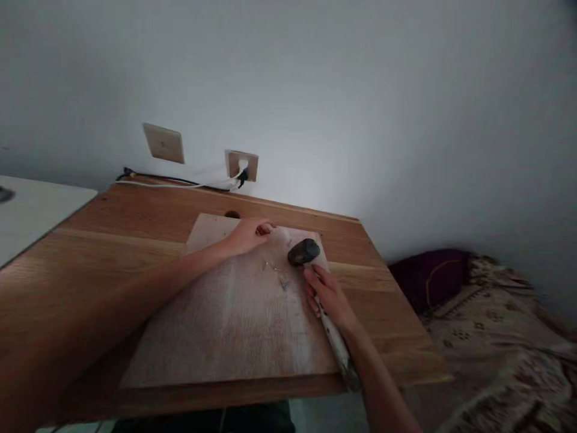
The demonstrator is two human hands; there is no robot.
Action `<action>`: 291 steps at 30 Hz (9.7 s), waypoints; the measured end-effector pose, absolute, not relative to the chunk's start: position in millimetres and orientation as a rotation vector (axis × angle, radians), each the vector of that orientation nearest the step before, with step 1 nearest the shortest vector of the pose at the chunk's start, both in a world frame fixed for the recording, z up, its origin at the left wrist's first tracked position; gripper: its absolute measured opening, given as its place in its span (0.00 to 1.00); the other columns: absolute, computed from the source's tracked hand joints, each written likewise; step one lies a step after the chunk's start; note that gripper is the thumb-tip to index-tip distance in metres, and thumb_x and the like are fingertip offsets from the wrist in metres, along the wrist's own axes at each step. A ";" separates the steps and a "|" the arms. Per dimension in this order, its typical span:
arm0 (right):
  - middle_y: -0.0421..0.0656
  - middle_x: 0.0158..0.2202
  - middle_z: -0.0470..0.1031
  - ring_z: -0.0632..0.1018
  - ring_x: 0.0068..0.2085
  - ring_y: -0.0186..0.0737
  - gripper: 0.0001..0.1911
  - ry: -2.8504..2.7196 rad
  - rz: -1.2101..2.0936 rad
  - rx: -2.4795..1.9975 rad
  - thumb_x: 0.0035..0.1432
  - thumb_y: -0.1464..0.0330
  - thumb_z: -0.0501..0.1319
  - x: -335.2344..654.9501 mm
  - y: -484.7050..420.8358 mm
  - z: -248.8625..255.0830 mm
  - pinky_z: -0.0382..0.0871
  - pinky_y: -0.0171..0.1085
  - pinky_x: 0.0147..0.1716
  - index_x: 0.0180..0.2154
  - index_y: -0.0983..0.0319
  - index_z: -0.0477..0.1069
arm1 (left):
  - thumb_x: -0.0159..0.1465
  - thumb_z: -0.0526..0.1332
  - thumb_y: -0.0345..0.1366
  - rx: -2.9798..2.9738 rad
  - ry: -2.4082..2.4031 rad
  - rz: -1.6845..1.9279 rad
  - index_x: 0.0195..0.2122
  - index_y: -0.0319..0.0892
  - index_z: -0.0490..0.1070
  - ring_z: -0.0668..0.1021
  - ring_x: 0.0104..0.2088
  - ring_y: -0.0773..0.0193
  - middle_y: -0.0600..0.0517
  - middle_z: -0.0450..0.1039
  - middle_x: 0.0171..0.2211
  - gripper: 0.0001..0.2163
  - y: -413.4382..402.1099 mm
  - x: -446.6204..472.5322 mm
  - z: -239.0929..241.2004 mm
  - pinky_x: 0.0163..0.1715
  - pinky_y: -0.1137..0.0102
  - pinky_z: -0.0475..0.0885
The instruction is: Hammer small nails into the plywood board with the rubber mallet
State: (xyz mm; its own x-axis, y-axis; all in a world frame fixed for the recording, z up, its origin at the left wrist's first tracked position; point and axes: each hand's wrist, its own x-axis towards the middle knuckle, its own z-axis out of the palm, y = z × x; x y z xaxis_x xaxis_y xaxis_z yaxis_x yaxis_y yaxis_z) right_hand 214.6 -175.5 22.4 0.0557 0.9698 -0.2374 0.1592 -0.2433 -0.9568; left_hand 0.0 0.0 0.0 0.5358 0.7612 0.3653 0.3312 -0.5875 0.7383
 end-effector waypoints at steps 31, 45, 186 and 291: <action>0.28 0.18 0.62 0.63 0.11 0.29 0.29 -1.186 1.270 -1.558 0.52 0.42 0.64 214.7 -175.4 25.8 0.54 0.30 0.08 0.41 0.59 0.66 | 0.62 0.64 0.24 2.310 0.880 0.887 0.40 0.42 0.81 0.82 0.37 0.59 0.50 0.82 0.36 0.09 -5.0 -4.8 -6.6 0.43 0.65 0.75; 0.28 0.19 0.62 0.62 0.11 0.28 0.27 -1.207 1.264 -1.546 0.53 0.43 0.64 215.6 -176.3 24.0 0.54 0.30 0.08 0.37 0.58 0.65 | 0.64 0.66 0.29 2.419 0.874 0.903 0.40 0.43 0.83 0.81 0.44 0.56 0.47 0.81 0.40 0.07 -5.4 -6.7 -3.1 0.49 0.62 0.74; 0.30 0.20 0.64 0.65 0.13 0.30 0.25 -1.318 1.101 -1.612 0.54 0.45 0.64 202.0 -160.5 47.1 0.59 0.31 0.08 0.39 0.59 0.67 | 0.63 0.68 0.30 2.993 0.352 0.701 0.34 0.43 0.75 0.80 0.40 0.52 0.45 0.79 0.34 0.03 -70.3 4.9 32.8 0.42 0.60 0.71; 0.28 0.19 0.62 0.62 0.12 0.29 0.31 -1.202 1.237 -1.577 0.50 0.42 0.66 213.3 -170.2 25.2 0.55 0.29 0.07 0.41 0.60 0.68 | 0.66 0.61 0.35 2.498 1.023 0.741 0.40 0.44 0.79 0.80 0.41 0.58 0.50 0.81 0.39 0.07 -4.5 -88.7 6.8 0.46 0.65 0.71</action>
